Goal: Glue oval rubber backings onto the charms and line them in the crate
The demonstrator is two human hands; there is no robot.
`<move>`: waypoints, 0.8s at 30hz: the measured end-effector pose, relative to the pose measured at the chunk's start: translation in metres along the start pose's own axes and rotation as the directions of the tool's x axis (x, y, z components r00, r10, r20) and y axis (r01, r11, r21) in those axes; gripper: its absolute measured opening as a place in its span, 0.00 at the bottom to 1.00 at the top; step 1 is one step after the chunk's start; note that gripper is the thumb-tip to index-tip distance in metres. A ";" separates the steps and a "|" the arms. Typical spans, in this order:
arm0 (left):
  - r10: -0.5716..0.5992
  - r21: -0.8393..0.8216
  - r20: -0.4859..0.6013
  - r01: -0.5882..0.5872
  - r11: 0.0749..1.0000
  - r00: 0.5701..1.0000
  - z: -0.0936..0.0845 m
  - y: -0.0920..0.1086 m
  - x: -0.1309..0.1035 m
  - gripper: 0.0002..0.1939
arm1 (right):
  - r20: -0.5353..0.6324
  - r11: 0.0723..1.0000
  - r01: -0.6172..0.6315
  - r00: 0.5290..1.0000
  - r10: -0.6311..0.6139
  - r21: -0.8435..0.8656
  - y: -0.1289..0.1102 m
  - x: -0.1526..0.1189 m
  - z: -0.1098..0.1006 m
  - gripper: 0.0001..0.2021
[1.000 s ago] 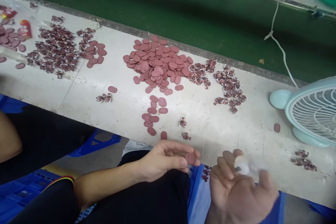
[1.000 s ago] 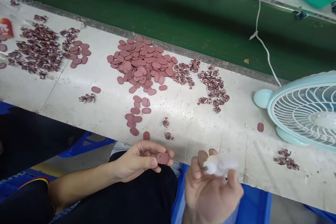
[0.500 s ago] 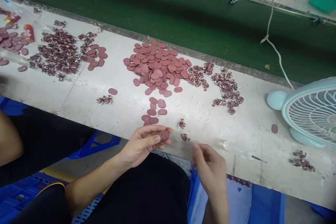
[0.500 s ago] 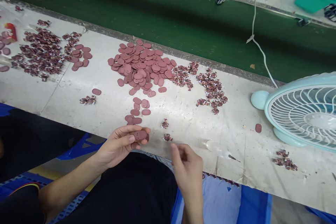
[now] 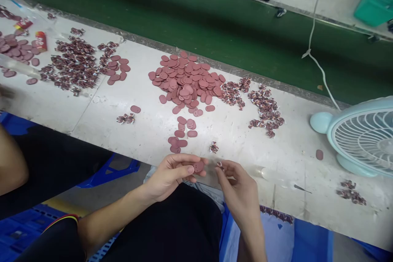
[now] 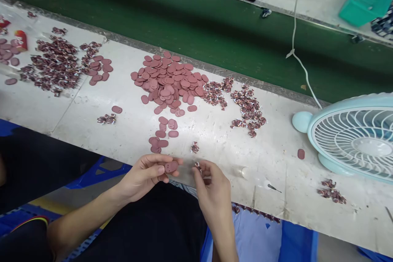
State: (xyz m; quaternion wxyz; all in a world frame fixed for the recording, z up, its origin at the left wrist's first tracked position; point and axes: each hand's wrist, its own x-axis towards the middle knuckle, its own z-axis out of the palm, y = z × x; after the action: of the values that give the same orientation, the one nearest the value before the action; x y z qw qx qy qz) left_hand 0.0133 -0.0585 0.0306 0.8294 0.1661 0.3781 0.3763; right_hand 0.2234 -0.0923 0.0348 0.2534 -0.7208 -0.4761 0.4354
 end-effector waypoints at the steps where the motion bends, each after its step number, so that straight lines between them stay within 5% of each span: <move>1: -0.005 0.003 0.011 0.005 1.000 1.000 0.001 -0.002 0.001 0.10 | 0.013 0.991 -0.011 1.000 0.010 0.135 0.000 -0.006 -0.003 0.13; 3: -0.005 0.019 0.036 0.004 1.000 0.999 0.002 -0.007 0.002 0.10 | 0.055 0.928 -0.020 0.998 -0.001 0.371 -0.003 -0.018 -0.010 0.11; 6: 0.005 0.060 0.081 -0.010 0.998 0.997 0.006 -0.014 0.002 0.12 | 0.094 0.860 0.013 0.993 -0.071 0.509 -0.012 -0.030 -0.017 0.09; 24: -0.007 0.086 0.141 -0.005 0.996 0.990 0.017 -0.018 0.001 0.06 | 0.109 0.896 -0.027 0.994 -0.024 0.443 -0.019 -0.035 -0.015 0.07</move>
State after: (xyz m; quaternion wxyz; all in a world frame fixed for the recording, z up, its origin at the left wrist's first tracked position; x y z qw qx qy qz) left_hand 0.0358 -0.0690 0.0316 0.8463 0.2277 0.3345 0.3465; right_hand 0.2213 -0.1151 0.0704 0.3838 -0.6189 -0.3771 0.5722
